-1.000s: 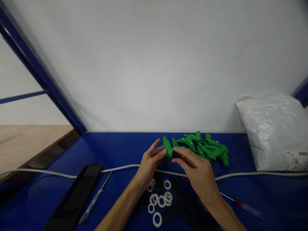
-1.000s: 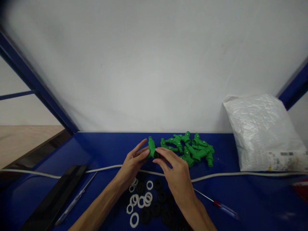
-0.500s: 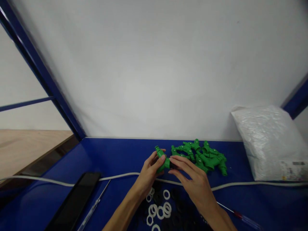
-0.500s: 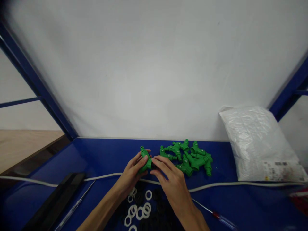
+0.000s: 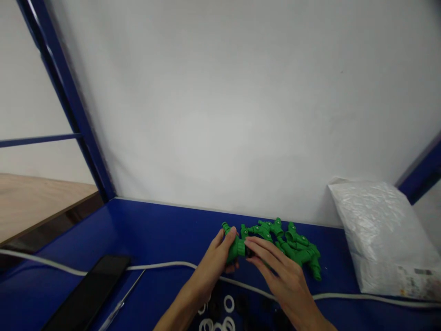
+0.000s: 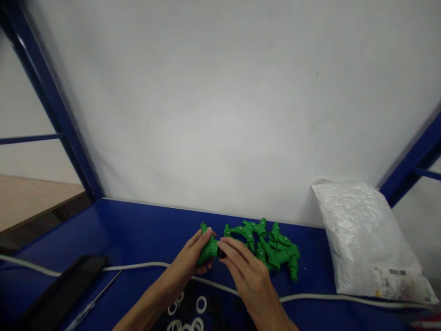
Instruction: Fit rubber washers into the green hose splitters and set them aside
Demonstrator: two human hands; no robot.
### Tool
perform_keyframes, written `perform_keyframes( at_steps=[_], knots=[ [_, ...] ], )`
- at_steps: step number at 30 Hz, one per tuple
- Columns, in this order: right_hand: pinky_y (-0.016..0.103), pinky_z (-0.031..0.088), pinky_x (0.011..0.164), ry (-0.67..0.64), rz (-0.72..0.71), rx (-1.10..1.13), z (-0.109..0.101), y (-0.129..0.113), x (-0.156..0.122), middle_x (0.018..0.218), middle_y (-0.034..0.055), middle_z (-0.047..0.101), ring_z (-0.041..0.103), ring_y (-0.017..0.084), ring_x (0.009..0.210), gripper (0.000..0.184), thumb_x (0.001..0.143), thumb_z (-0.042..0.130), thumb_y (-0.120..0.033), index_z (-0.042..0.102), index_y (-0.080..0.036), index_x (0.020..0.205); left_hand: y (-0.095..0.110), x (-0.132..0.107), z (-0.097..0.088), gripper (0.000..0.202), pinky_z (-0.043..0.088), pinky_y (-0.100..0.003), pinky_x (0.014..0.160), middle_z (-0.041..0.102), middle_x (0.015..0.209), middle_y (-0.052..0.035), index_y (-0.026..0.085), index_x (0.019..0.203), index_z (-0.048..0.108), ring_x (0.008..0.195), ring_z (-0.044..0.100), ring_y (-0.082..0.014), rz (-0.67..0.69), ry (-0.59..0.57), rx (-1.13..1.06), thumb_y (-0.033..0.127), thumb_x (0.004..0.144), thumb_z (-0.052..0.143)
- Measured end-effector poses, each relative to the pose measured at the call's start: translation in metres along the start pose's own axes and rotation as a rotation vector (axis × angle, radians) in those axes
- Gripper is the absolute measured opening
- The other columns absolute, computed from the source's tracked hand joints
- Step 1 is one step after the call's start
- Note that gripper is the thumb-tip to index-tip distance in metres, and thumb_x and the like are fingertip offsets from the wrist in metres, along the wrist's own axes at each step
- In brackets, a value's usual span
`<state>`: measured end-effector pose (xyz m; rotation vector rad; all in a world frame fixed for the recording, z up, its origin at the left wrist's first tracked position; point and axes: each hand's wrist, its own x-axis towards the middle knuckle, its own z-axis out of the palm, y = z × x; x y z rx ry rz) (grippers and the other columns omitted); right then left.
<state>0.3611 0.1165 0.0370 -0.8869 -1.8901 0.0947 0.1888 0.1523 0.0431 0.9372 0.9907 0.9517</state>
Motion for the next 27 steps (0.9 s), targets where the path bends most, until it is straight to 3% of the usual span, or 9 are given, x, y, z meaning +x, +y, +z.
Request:
perform_keyframes(
  at_steps=[7,11,16,23,27],
  knots=[
    [0.027,0.053,0.107,-0.016,-0.118,-0.169,-0.005,0.016,-0.002,0.128,0.0039,0.073,0.071,0.018,0.115,0.038,0.098,0.057,-0.009,0.065,-0.025,0.132,0.013,0.023,0.006,0.051,0.033,-0.020,0.050,0.059,0.076,0.0002,0.015,0.094,0.062,0.055,0.049,-0.0073,-0.110,-0.205,-0.070,0.062,0.077,0.071],
    [0.022,0.059,0.096,0.036,-0.162,-0.223,-0.001,0.014,-0.002,0.113,0.0064,0.077,0.076,0.016,0.101,0.028,0.102,0.056,-0.020,0.063,-0.019,0.129,0.007,0.024,0.002,0.052,0.037,-0.020,0.052,0.060,0.073,0.0014,0.017,0.100,0.060,0.055,0.052,-0.0085,-0.062,-0.181,-0.076,0.062,0.077,0.071],
    [0.019,0.062,0.081,0.039,-0.052,-0.217,0.007,0.009,-0.007,0.098,0.0046,0.079,0.078,0.015,0.083,0.022,0.104,0.055,-0.031,0.062,-0.021,0.121,-0.002,0.021,0.000,0.054,0.031,-0.018,0.046,0.059,0.070,0.0017,0.016,0.098,0.059,0.050,0.050,-0.0073,-0.074,-0.184,-0.125,0.062,0.075,0.071],
    [0.024,0.064,0.078,-0.082,0.035,-0.205,0.005,0.012,-0.013,0.100,0.0017,0.079,0.078,0.015,0.078,0.037,0.102,0.054,-0.043,0.054,-0.028,0.136,-0.011,0.025,-0.007,0.048,0.028,-0.018,0.045,0.059,0.072,0.0000,0.013,0.096,0.062,0.052,0.050,-0.0072,-0.137,-0.212,-0.171,0.057,0.077,0.069],
    [0.034,0.065,0.084,-0.227,0.012,-0.315,-0.004,0.011,-0.003,0.118,0.0071,0.075,0.077,0.021,0.097,0.049,0.104,0.049,-0.043,0.041,-0.029,0.151,-0.008,0.024,-0.011,0.047,0.030,-0.020,0.047,0.060,0.073,0.0004,0.014,0.096,0.063,0.053,0.052,-0.0078,-0.110,-0.196,-0.135,0.057,0.079,0.069]
  ],
)
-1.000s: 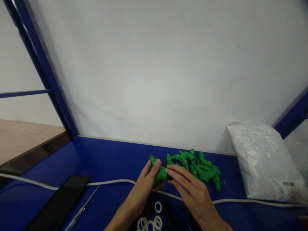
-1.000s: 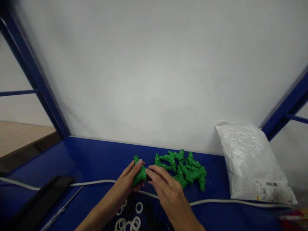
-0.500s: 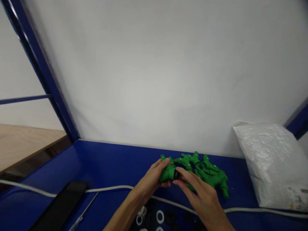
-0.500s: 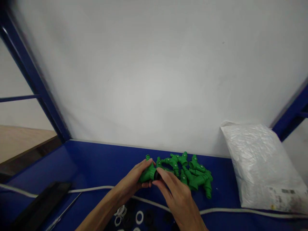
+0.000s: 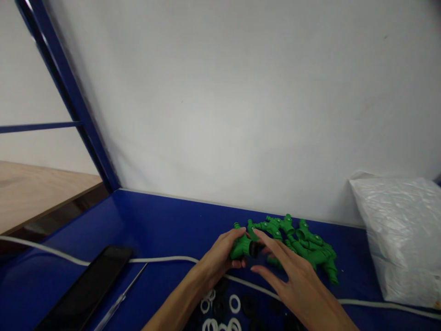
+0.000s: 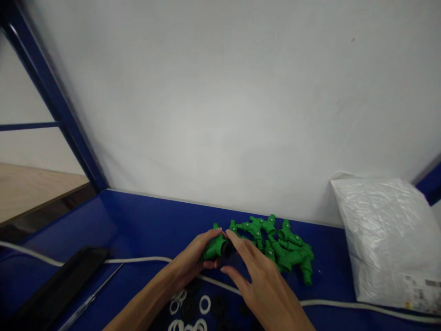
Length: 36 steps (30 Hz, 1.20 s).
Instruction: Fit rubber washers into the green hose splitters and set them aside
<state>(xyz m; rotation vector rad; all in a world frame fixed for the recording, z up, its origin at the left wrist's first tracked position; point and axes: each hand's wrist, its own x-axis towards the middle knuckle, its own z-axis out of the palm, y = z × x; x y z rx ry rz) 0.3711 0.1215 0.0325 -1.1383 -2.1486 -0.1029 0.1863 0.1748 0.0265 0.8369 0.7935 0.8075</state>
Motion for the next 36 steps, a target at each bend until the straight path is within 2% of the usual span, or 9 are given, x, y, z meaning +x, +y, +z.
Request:
perform_keyframes(
  at_steps=[2,5,11,16,20,26,31,34,36],
  knots=[
    [0.037,0.063,0.091,-0.060,-0.039,-0.030,-0.004,0.000,0.006,0.127,0.0094,0.071,0.073,0.023,0.110,0.043,0.106,0.044,-0.034,0.046,-0.028,0.148,0.003,-0.001,-0.002,0.047,0.029,-0.020,0.046,0.060,0.072,0.0005,0.014,0.096,0.062,0.051,0.053,-0.0082,0.023,0.002,0.015,0.058,0.080,0.067],
    [0.036,0.063,0.090,-0.098,-0.080,-0.002,0.000,0.000,0.011,0.123,0.0094,0.073,0.074,0.022,0.108,0.035,0.107,0.039,-0.023,0.054,-0.024,0.138,0.005,-0.001,-0.004,0.047,0.029,-0.019,0.045,0.061,0.072,-0.0001,0.014,0.098,0.061,0.051,0.054,-0.0081,0.081,0.010,0.031,0.058,0.082,0.066],
    [0.040,0.066,0.081,0.011,0.054,-0.020,0.026,0.002,0.002,0.106,0.0104,0.079,0.078,0.028,0.094,0.028,0.104,0.050,-0.040,0.066,-0.022,0.118,0.005,0.000,-0.008,0.048,0.028,-0.018,0.042,0.060,0.065,-0.0001,0.014,0.096,0.061,0.047,0.053,-0.0089,0.101,0.047,0.084,0.058,0.079,0.065],
    [0.037,0.063,0.087,0.043,0.101,0.089,0.030,0.004,-0.003,0.120,0.0097,0.074,0.076,0.024,0.101,0.036,0.101,0.056,-0.034,0.055,-0.025,0.136,0.002,0.001,-0.009,0.048,0.028,-0.017,0.041,0.060,0.068,-0.0003,0.013,0.099,0.062,0.047,0.054,-0.0082,0.103,0.059,0.104,0.058,0.083,0.062],
    [0.034,0.063,0.086,0.012,0.108,0.137,0.032,0.005,-0.007,0.114,0.0062,0.075,0.076,0.022,0.100,0.027,0.104,0.048,-0.025,0.056,-0.028,0.129,-0.001,0.004,-0.009,0.047,0.027,-0.018,0.040,0.059,0.065,0.0003,0.014,0.099,0.062,0.045,0.053,-0.0085,0.099,0.068,0.130,0.058,0.083,0.062],
    [0.039,0.063,0.085,-0.006,0.193,0.111,0.028,-0.003,-0.009,0.108,0.0075,0.076,0.076,0.025,0.096,0.021,0.101,0.055,-0.037,0.060,-0.025,0.118,0.002,-0.001,-0.005,0.048,0.030,-0.019,0.041,0.060,0.064,-0.0001,0.014,0.097,0.062,0.047,0.052,-0.0095,0.094,0.067,0.175,0.060,0.082,0.062],
    [0.040,0.063,0.086,0.001,0.131,0.093,0.022,-0.006,-0.004,0.113,0.0083,0.074,0.075,0.024,0.098,0.037,0.101,0.055,-0.033,0.052,-0.026,0.138,0.005,-0.004,-0.002,0.050,0.029,-0.019,0.040,0.060,0.063,0.0000,0.013,0.095,0.063,0.046,0.050,-0.0089,0.111,0.065,0.171,0.061,0.080,0.065],
    [0.037,0.063,0.086,0.005,0.080,0.124,0.025,-0.005,-0.006,0.113,0.0074,0.074,0.075,0.022,0.099,0.031,0.103,0.048,-0.024,0.055,-0.027,0.133,0.004,-0.001,-0.004,0.050,0.029,-0.019,0.040,0.059,0.062,0.0002,0.013,0.097,0.063,0.045,0.051,-0.0094,0.114,0.042,0.174,0.061,0.082,0.063],
    [0.037,0.064,0.086,0.015,0.090,0.114,0.027,-0.004,-0.008,0.112,0.0073,0.075,0.076,0.023,0.097,0.027,0.103,0.050,-0.026,0.058,-0.026,0.129,0.002,0.001,-0.006,0.050,0.029,-0.019,0.039,0.059,0.061,0.0004,0.013,0.098,0.063,0.044,0.052,-0.0098,0.108,0.042,0.191,0.061,0.083,0.061]
  ],
)
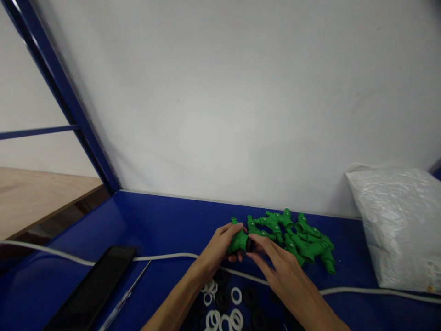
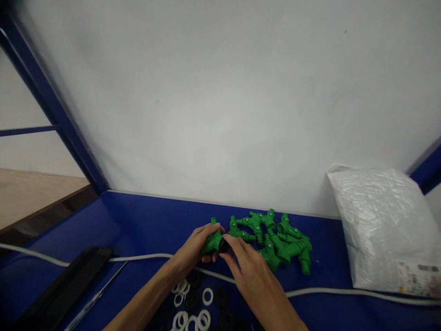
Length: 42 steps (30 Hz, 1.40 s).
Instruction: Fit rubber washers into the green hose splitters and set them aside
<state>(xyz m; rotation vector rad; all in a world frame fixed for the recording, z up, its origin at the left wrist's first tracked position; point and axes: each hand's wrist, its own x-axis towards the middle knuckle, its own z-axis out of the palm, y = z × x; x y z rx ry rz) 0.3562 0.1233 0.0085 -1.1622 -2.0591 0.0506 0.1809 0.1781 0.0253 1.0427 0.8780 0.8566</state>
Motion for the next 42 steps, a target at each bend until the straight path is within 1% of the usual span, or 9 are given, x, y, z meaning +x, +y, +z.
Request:
perform_keyframes(
  at_steps=[4,7,14,22,26,29,35,40,42],
  knots=[
    [0.039,0.065,0.082,-0.006,0.010,-0.075,-0.002,0.000,-0.002,0.106,0.0072,0.077,0.077,0.024,0.091,0.022,0.104,0.049,-0.037,0.061,-0.025,0.119,-0.003,0.001,-0.002,0.050,0.034,-0.020,0.041,0.062,0.064,-0.0008,0.013,0.099,0.065,0.046,0.055,-0.0107,0.002,-0.009,0.063,0.061,0.085,0.060],
    [0.040,0.065,0.081,0.015,-0.010,-0.114,-0.005,-0.004,0.000,0.106,0.0081,0.076,0.077,0.025,0.092,0.030,0.104,0.049,-0.042,0.058,-0.025,0.127,-0.003,0.001,-0.003,0.049,0.034,-0.020,0.040,0.062,0.065,-0.0011,0.012,0.099,0.066,0.045,0.055,-0.0103,0.004,-0.010,0.063,0.059,0.086,0.058],
    [0.039,0.065,0.080,0.018,-0.074,-0.100,0.000,-0.001,0.001,0.108,0.0080,0.075,0.076,0.023,0.089,0.027,0.107,0.041,-0.033,0.055,-0.025,0.129,-0.005,0.003,-0.005,0.046,0.031,-0.020,0.040,0.062,0.063,-0.0007,0.012,0.099,0.066,0.045,0.054,-0.0100,0.012,-0.018,0.036,0.056,0.088,0.058],
    [0.039,0.065,0.074,0.036,-0.007,-0.124,-0.003,-0.006,0.000,0.095,0.0085,0.076,0.076,0.024,0.081,0.036,0.105,0.045,-0.048,0.060,-0.021,0.122,-0.004,0.002,-0.007,0.048,0.031,-0.020,0.040,0.063,0.067,-0.0015,0.013,0.099,0.067,0.045,0.055,-0.0098,0.007,-0.036,0.061,0.059,0.088,0.057],
    [0.039,0.064,0.084,0.015,-0.062,-0.119,-0.006,-0.010,0.004,0.110,0.0084,0.074,0.075,0.024,0.092,0.036,0.106,0.045,-0.037,0.052,-0.025,0.139,-0.002,0.000,-0.007,0.050,0.031,-0.020,0.041,0.063,0.063,-0.0023,0.012,0.093,0.068,0.046,0.056,-0.0105,-0.021,-0.051,0.065,0.061,0.087,0.057],
    [0.035,0.063,0.085,0.000,-0.125,-0.109,-0.007,-0.010,0.005,0.113,0.0085,0.073,0.075,0.022,0.098,0.030,0.108,0.039,-0.028,0.055,-0.024,0.132,0.000,-0.001,-0.006,0.049,0.031,-0.021,0.040,0.062,0.063,-0.0004,0.014,0.099,0.065,0.044,0.056,-0.0110,-0.046,-0.067,0.068,0.061,0.085,0.059],
    [0.037,0.063,0.076,0.075,-0.059,-0.124,-0.011,-0.018,0.004,0.092,0.0082,0.074,0.074,0.023,0.081,0.026,0.104,0.051,-0.042,0.062,-0.019,0.112,0.005,-0.005,-0.003,0.043,0.036,-0.022,0.044,0.061,0.059,0.0000,0.015,0.090,0.066,0.045,0.057,-0.0121,-0.067,-0.124,0.140,0.056,0.087,0.056],
    [0.036,0.063,0.080,0.050,-0.098,-0.063,-0.014,-0.026,0.006,0.100,0.0067,0.074,0.074,0.022,0.087,0.037,0.103,0.054,-0.037,0.055,-0.023,0.137,0.003,-0.005,-0.008,0.047,0.034,-0.023,0.043,0.065,0.062,-0.0020,0.015,0.081,0.066,0.045,0.055,-0.0119,-0.097,-0.141,0.086,0.060,0.087,0.055],
    [0.035,0.063,0.083,0.036,-0.135,-0.062,-0.013,-0.025,0.005,0.105,0.0066,0.073,0.074,0.021,0.092,0.034,0.103,0.052,-0.029,0.055,-0.025,0.137,0.002,-0.004,-0.010,0.048,0.034,-0.023,0.043,0.064,0.061,-0.0018,0.015,0.081,0.066,0.044,0.055,-0.0117,-0.103,-0.156,0.077,0.061,0.087,0.055]
  ],
)
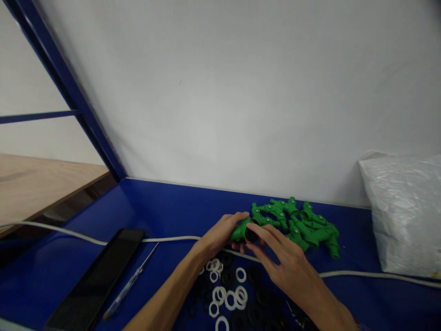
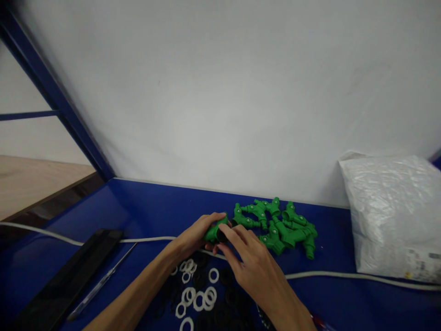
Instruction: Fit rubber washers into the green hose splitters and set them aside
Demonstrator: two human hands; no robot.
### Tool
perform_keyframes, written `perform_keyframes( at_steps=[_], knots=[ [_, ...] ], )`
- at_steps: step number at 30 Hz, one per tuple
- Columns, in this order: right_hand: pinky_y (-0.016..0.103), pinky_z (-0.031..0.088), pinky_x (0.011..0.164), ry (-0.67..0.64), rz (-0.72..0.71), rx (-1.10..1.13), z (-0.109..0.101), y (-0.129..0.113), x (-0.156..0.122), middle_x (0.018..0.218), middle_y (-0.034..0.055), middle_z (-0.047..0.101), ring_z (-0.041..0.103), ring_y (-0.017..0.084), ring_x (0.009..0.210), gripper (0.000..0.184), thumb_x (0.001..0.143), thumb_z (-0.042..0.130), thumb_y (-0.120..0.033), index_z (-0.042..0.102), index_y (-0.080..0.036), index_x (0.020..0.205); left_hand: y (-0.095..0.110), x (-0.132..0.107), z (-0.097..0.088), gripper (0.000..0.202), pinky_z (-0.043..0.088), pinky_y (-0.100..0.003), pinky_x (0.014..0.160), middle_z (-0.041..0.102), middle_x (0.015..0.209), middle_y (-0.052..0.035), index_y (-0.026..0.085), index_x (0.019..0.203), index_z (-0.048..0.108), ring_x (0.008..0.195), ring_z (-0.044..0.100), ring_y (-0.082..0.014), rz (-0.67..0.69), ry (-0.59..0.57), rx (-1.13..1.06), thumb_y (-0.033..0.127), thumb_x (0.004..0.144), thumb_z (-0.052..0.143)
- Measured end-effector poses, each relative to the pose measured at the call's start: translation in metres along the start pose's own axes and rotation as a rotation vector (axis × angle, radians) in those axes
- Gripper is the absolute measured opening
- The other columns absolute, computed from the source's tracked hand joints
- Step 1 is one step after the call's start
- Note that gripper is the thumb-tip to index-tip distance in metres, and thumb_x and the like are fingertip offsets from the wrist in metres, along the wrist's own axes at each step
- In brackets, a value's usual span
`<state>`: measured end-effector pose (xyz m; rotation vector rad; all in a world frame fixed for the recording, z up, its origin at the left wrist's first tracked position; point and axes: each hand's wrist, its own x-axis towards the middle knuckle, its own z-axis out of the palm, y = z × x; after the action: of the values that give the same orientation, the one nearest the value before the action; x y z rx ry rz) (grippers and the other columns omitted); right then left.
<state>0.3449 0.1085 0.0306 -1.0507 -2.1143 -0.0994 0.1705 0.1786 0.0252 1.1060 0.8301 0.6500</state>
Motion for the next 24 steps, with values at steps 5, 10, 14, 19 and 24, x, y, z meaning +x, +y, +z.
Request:
perform_keyframes(
  at_steps=[5,10,14,19,24],
  knots=[
    [0.035,0.063,0.078,0.029,-0.018,-0.058,0.0054,0.0022,-0.0016,0.099,0.0067,0.075,0.074,0.021,0.085,0.026,0.106,0.047,-0.032,0.056,-0.021,0.128,-0.0009,0.0012,-0.0006,0.047,0.033,-0.022,0.043,0.061,0.058,-0.0008,0.015,0.077,0.064,0.042,0.053,-0.0106,0.008,0.021,0.024,0.060,0.086,0.056],
    [0.033,0.063,0.069,0.061,0.048,-0.093,0.0064,-0.0012,-0.0001,0.087,0.0055,0.075,0.075,0.021,0.074,0.029,0.106,0.045,-0.044,0.055,-0.020,0.117,-0.0003,-0.0003,0.0014,0.049,0.035,-0.023,0.044,0.060,0.059,-0.0009,0.014,0.081,0.066,0.045,0.054,-0.0115,0.028,0.042,0.091,0.062,0.088,0.053],
    [0.036,0.063,0.077,0.016,0.036,-0.103,0.0033,-0.0021,0.0012,0.096,0.0079,0.075,0.075,0.023,0.084,0.030,0.106,0.045,-0.042,0.053,-0.020,0.125,0.0003,-0.0002,0.0020,0.047,0.035,-0.023,0.044,0.061,0.059,-0.0004,0.015,0.081,0.065,0.043,0.052,-0.0106,0.027,0.047,0.057,0.061,0.087,0.054],
    [0.037,0.063,0.080,-0.054,-0.018,-0.124,0.0044,0.0031,-0.0011,0.105,0.0094,0.075,0.075,0.024,0.091,0.028,0.108,0.036,-0.032,0.056,-0.021,0.125,-0.0020,0.0025,0.0010,0.047,0.033,-0.022,0.042,0.059,0.057,-0.0001,0.014,0.084,0.066,0.042,0.053,-0.0105,0.049,0.051,0.038,0.059,0.089,0.053],
    [0.034,0.063,0.074,0.034,0.035,-0.113,0.0090,0.0035,-0.0032,0.094,0.0078,0.076,0.076,0.022,0.081,0.029,0.107,0.042,-0.041,0.056,-0.019,0.122,-0.0036,0.0041,0.0013,0.050,0.035,-0.021,0.042,0.059,0.057,-0.0001,0.014,0.083,0.066,0.043,0.053,-0.0099,0.084,0.056,0.072,0.061,0.090,0.053]
  ],
)
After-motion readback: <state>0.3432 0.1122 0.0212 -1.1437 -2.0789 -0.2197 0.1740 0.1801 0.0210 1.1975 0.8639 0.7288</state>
